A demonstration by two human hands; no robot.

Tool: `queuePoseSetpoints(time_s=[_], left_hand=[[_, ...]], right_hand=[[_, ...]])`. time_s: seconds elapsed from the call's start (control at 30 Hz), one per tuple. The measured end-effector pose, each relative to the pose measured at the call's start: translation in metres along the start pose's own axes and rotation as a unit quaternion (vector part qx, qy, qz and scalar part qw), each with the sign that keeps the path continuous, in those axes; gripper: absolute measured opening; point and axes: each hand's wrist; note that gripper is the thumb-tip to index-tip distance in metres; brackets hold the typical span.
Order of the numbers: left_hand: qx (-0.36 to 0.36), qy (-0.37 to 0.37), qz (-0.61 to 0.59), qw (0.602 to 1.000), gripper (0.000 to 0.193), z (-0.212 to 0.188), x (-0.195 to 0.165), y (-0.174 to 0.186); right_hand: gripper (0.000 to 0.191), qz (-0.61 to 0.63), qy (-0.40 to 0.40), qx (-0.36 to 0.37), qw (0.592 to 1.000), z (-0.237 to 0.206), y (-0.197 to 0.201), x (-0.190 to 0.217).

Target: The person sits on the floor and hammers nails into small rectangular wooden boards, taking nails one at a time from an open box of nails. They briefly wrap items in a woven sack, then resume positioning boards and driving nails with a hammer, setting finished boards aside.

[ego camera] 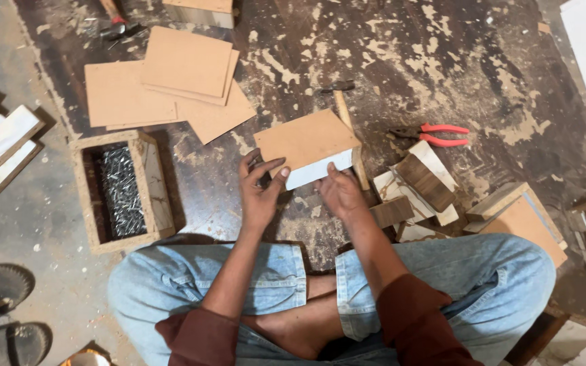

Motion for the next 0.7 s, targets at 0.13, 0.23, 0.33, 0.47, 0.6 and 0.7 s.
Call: queuePoseSetpoints(time_s=[0.13,0.23,0.33,0.47,0.6,0.7], left_hand=[[-0.024,-0.018,-0.018,0.999,0.025,-0.002,0.015,0.000],[0.015,-0.033,0.043,0.998,0.031,-0.004,0.022,0.002],[0.054,-0.029,0.097,0.993,0.034,-0.001,0.026,0.001],[0.061,-0.027,0.142,0.988,0.029,0.019,0.034,0.005],[0.056,-0.042,0.165,0.984,0.030,0.052,0.036,0.016],[0.074,-0.026,0.239,0.968,0.032,0.057,0.025,0.022]], right_hand=[[0.053,-0.308,-0.093,-0.204,0.925,-0.025,0.001,0.047],[0.049,-0.498,0.184,-0.299,0.793,-0.042,0.003,0.059],[0.052,-0.547,0.247,-0.105,0.793,-0.032,-0.002,0.044],[0.059,-0.633,0.285,-0.071,0.716,-0.010,-0.011,0.026],[0.062,-0.689,0.252,-0.082,0.675,0.009,-0.020,0.026],[0.062,-0.724,0.242,-0.060,0.643,0.030,-0.026,0.035]])
Point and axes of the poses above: each hand's wrist, its own z-axis towards the middle knuckle, its own y-axis out of the back of the hand, x = y × z, and after that the axes turned 5 degrees about z, right-handed
